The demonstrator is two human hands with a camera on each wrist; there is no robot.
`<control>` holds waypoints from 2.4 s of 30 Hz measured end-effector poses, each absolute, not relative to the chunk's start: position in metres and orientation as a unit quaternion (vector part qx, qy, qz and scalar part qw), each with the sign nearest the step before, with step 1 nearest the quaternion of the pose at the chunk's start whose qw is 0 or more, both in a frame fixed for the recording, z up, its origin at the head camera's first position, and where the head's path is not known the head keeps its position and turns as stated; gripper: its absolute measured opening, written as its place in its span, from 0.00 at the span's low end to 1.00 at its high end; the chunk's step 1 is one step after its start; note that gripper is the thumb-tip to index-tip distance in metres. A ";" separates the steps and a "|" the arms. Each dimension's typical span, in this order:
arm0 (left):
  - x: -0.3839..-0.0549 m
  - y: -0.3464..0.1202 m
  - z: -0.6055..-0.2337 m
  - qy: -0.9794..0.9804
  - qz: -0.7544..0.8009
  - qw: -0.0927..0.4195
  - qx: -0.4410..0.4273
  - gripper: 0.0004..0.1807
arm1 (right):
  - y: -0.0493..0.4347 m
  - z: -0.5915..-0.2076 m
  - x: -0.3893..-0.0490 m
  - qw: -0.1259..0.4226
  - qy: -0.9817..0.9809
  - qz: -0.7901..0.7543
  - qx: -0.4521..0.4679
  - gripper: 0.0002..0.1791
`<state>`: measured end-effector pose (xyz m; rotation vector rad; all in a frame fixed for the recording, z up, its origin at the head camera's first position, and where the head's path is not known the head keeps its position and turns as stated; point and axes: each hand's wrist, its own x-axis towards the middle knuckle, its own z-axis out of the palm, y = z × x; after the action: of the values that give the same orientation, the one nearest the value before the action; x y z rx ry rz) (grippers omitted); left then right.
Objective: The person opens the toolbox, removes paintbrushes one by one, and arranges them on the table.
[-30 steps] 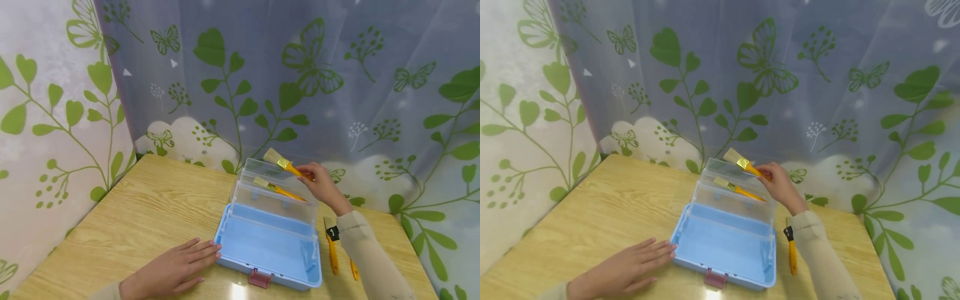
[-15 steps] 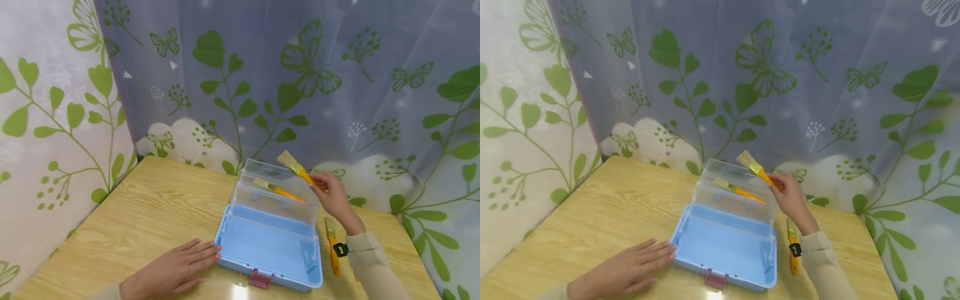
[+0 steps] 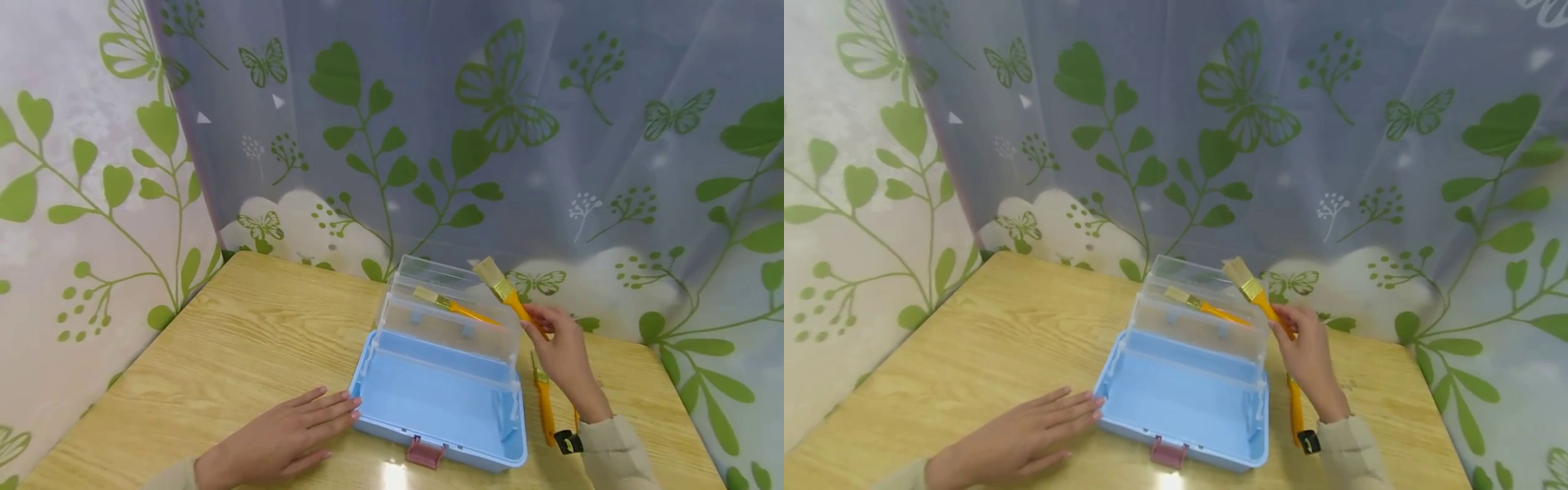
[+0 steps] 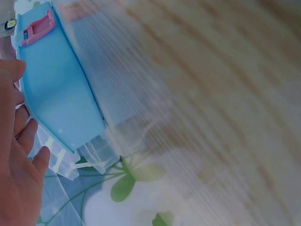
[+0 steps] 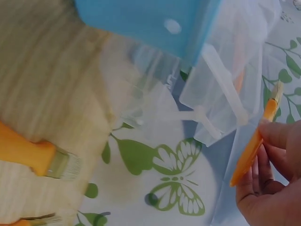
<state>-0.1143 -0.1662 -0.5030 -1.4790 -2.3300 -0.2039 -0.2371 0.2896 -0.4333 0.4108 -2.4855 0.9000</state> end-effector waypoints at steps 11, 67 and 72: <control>-0.115 -0.166 -0.504 -0.828 -0.077 0.185 -0.523 0.35 | 0.292 -0.444 -0.216 0.266 -0.892 0.347 0.117 0.17; -0.113 -0.165 -0.503 -0.832 -0.080 0.185 -0.517 0.34 | 0.349 -0.478 -0.158 0.247 -0.897 0.361 -0.063 0.16; -0.113 -0.164 -0.500 -0.832 -0.085 0.183 -0.517 0.34 | 0.359 -0.480 -0.153 0.248 -0.896 0.357 -0.091 0.16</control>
<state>-0.1130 -0.1635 -0.5003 -1.4594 -2.3466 -0.2401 -0.1527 0.3588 -0.4805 -0.2471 -2.4426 0.9727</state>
